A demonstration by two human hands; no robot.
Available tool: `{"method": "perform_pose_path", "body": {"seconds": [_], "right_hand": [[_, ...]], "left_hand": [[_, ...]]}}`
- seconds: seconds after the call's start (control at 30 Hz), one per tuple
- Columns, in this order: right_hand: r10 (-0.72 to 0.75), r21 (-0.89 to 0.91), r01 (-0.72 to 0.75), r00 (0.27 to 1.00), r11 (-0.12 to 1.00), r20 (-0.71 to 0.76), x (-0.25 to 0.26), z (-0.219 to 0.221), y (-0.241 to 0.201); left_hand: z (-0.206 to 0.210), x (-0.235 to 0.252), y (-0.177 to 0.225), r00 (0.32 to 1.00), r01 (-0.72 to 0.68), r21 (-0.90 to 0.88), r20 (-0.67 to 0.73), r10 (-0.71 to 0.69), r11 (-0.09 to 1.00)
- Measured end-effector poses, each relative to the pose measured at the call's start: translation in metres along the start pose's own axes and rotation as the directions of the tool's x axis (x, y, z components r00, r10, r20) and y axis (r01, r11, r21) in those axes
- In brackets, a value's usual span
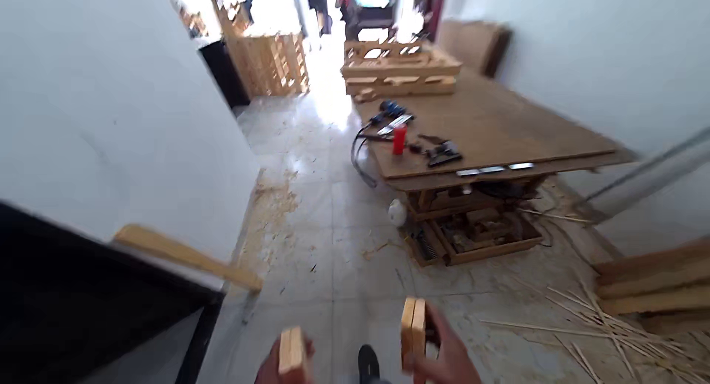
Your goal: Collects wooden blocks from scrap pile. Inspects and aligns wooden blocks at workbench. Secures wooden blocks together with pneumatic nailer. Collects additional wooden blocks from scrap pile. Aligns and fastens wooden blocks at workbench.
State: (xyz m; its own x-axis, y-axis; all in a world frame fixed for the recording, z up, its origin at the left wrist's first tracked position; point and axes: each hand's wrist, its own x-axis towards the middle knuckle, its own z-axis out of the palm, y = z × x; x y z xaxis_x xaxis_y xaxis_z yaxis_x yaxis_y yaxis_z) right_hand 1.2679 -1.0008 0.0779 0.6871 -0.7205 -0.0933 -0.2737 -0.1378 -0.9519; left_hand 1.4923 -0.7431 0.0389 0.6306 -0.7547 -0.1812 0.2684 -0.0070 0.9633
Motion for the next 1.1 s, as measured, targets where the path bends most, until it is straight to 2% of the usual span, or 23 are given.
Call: {"method": "perform_pose_path", "body": {"seconds": [0.1, 0.17, 0.27, 0.43, 0.57, 0.7, 0.8, 0.87, 0.93, 1.0, 1.1], "right_hand": [[-0.111, -0.101, 0.122, 0.988, 0.987, 0.107, 0.119, 0.009, -0.031], [-0.141, -0.102, 0.158, 0.977, 0.982, 0.158, 0.192, 0.023, -0.045], [-0.121, -0.058, 0.134, 0.976, 0.989, 0.182, 0.291, 0.054, -0.048], [-0.007, -0.06, 0.017, 0.987, 0.998, 0.163, 0.444, 0.116, -0.026], [0.081, -0.128, -0.065, 0.989, 0.99, 0.121, 0.56, 0.15, -0.054], [0.121, -0.081, -0.118, 0.992, 0.99, 0.036, 0.678, 0.153, -0.102], [0.153, 0.012, -0.152, 0.987, 0.988, -0.049, 0.779, 0.148, -0.115], [0.202, 0.007, -0.202, 0.975, 0.979, -0.09, 0.848, 0.142, -0.11], [0.257, -0.07, -0.268, 0.958, 0.961, -0.129, 0.924, 0.132, -0.105], [0.288, -0.185, -0.32, 0.941, 0.929, -0.179, 1.01, 0.115, -0.098], [0.248, -0.372, -0.35, 0.923, 0.86, -0.295, 1.137, 0.089, -0.075]], "left_hand": [[-0.01, 0.087, 0.068, 0.989, -0.127, 0.16, -0.052, 0.137, 0.979], [-0.024, 0.151, 0.096, 0.96, -0.272, 0.232, -0.006, 0.281, 0.934], [-0.048, 0.251, 0.119, 0.887, -0.457, 0.354, 0.112, 0.448, 0.816], [-0.104, 0.432, 0.142, 0.84, -0.541, 0.403, 0.208, 0.502, 0.738], [-0.136, 0.573, 0.184, 0.872, -0.489, 0.397, 0.249, 0.422, 0.777], [-0.151, 0.697, 0.227, 0.938, -0.319, 0.374, 0.258, 0.233, 0.871], [-0.164, 0.8, 0.24, 0.922, -0.299, 0.323, 0.339, 0.185, 0.898], [-0.172, 0.865, 0.238, 0.908, -0.292, 0.28, 0.38, 0.174, 0.914], [-0.179, 0.935, 0.231, 0.896, -0.298, 0.202, 0.396, 0.201, 0.933], [-0.181, 1.009, 0.224, 0.901, -0.235, 0.076, 0.391, 0.188, 0.969], [-0.164, 1.111, 0.235, 0.937, 0.033, -0.109, 0.348, 0.007, 0.993]]}}
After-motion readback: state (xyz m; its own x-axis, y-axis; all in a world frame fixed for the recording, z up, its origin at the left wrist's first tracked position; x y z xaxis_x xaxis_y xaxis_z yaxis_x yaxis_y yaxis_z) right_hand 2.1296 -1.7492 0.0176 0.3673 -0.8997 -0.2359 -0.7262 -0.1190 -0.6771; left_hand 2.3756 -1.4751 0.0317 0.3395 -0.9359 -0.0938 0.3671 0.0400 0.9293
